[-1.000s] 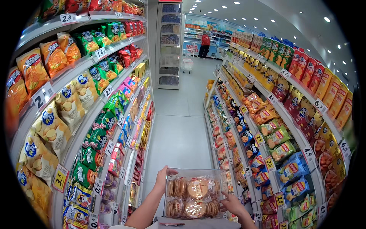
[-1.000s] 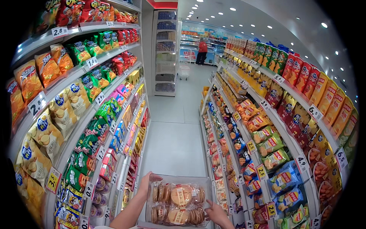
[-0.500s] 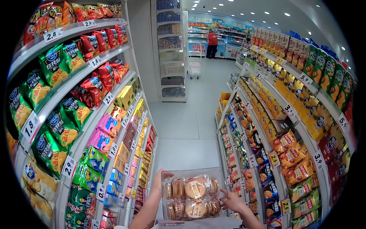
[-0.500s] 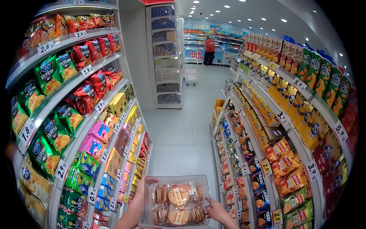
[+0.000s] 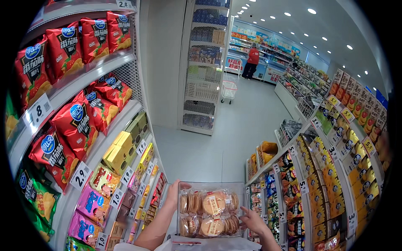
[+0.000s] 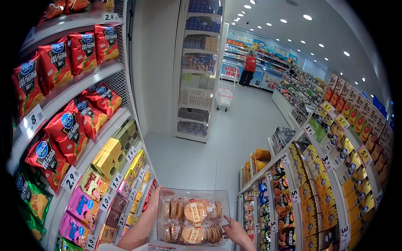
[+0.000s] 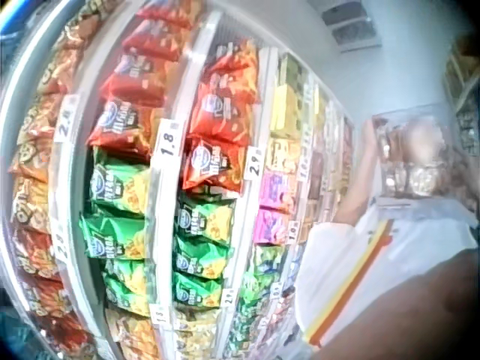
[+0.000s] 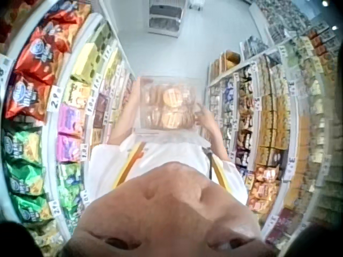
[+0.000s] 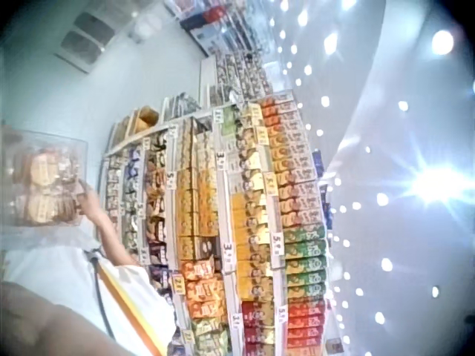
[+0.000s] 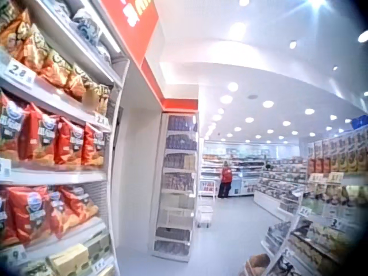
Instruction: The person picks a snack package from a shelf, then carries a clear tray of packaged cookies through the store to a display counter. They unpack cookies from a cardboard box and arrange them on the counter display.
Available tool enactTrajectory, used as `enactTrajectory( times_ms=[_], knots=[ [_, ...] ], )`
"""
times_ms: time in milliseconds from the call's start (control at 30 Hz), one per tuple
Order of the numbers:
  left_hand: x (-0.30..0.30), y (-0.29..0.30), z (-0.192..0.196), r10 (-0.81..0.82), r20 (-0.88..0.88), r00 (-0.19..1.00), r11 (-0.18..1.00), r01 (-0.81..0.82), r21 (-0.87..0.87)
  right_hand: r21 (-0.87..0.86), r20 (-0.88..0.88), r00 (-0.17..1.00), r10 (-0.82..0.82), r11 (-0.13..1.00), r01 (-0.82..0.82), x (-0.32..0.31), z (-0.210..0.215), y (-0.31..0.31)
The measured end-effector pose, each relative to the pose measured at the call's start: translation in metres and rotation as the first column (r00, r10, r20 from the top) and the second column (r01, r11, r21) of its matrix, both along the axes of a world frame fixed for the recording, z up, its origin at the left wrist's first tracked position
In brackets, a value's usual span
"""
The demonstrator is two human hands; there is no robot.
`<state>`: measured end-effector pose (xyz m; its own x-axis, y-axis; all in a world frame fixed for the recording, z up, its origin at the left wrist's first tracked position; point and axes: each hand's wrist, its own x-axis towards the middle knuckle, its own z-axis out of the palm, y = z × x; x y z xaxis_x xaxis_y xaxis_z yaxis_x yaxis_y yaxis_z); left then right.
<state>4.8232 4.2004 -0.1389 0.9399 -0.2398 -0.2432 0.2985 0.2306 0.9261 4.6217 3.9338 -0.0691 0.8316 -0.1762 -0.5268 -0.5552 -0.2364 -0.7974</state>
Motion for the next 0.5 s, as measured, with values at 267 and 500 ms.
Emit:
enactTrajectory(
  times_ms=[267, 500],
  knots=[
    [0.246, -0.068, -0.004, -0.045, 0.037, 0.998, 0.996, 0.042, 0.082, 0.053, -0.047, 0.997, -0.057, 0.997, 0.059, 0.239, -0.025, -0.058],
    [0.455, -0.093, 0.001, 0.177, -0.009, 0.984, 0.983, -0.177, 0.049, 0.036, 0.002, 0.989, 0.147, 0.988, -0.147, 0.511, -0.02, -0.113]
  ],
)
